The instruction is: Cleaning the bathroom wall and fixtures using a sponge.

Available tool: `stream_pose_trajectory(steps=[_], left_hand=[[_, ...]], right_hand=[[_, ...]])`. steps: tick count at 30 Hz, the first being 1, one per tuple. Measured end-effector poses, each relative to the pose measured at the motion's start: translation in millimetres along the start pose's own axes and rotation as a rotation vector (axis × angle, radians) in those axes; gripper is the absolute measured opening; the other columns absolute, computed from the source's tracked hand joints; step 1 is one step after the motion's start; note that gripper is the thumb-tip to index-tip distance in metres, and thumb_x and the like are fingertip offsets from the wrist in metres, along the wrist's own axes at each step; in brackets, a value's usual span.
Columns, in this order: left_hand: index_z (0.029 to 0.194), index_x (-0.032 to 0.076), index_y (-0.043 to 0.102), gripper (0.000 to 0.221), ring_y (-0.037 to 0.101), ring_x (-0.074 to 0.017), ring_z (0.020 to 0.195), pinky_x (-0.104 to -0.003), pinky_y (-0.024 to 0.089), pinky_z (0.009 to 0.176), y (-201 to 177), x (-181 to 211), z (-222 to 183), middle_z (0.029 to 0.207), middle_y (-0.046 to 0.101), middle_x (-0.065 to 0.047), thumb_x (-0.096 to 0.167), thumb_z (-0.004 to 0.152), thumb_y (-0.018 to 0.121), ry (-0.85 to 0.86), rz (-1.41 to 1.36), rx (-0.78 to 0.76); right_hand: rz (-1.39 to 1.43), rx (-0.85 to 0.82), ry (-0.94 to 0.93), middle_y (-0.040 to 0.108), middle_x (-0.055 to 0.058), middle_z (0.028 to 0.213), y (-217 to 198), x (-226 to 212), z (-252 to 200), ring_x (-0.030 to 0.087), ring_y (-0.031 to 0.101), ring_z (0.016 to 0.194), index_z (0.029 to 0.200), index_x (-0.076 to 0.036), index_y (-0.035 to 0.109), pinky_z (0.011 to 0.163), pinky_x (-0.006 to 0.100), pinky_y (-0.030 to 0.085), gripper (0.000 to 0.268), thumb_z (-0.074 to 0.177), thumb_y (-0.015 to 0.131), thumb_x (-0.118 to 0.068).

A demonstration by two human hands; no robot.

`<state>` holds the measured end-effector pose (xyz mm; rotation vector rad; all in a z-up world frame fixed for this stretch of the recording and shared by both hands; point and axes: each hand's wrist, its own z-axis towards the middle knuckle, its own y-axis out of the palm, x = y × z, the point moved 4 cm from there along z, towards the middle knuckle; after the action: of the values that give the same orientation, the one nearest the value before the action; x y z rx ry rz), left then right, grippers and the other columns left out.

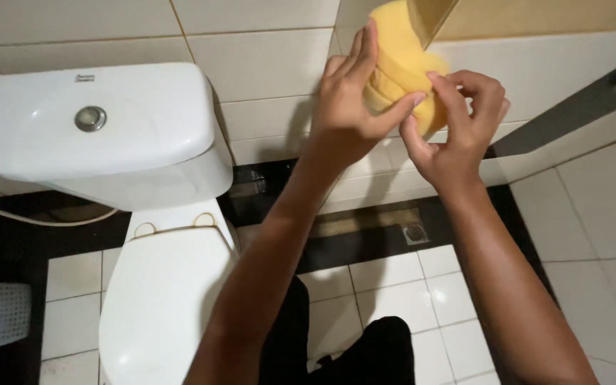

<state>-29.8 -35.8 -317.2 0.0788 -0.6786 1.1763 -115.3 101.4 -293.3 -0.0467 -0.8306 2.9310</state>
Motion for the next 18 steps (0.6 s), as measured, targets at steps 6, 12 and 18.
stream_pose_trajectory(steps=[6, 12, 18], left_hand=[[0.152, -0.005, 0.036, 0.089, 0.064, -0.0331, 0.103, -0.037, 0.060, 0.091, 25, -35, -66, 0.152, 0.054, -0.017, 0.036, 0.088, 0.083, -0.143, 0.047, -0.072], [0.155, -0.002, 0.033, 0.094, 0.062, -0.0311, 0.109, -0.037, 0.057, 0.094, 59, -88, -141, 0.154, 0.055, -0.017, 0.038, 0.087, 0.083, -0.206, 0.093, -0.056], [0.146, -0.008, 0.044, 0.088, 0.068, -0.0340, 0.102, -0.037, 0.060, 0.089, 74, -125, -193, 0.142, 0.062, -0.022, 0.033, 0.080, 0.086, -0.174, 0.044, 0.003]], right_hand=[[-0.032, 0.027, 0.013, 0.057, 0.015, 0.122, 40, -3, -70, 0.029, 0.049, 0.101, 0.125, -0.001, 0.070, 0.096, 0.042, 0.030, 0.044, 0.084, 0.085, -0.003], [-0.039, 0.059, -0.017, 0.054, 0.016, 0.117, 90, 3, -146, 0.030, 0.048, 0.099, 0.123, 0.000, 0.070, 0.091, 0.042, 0.034, 0.041, 0.084, 0.084, -0.005], [0.014, 0.081, -0.032, 0.056, 0.016, 0.116, 126, 0, -206, 0.030, 0.050, 0.100, 0.123, 0.000, 0.070, 0.090, 0.042, 0.035, 0.044, 0.082, 0.084, -0.004]])
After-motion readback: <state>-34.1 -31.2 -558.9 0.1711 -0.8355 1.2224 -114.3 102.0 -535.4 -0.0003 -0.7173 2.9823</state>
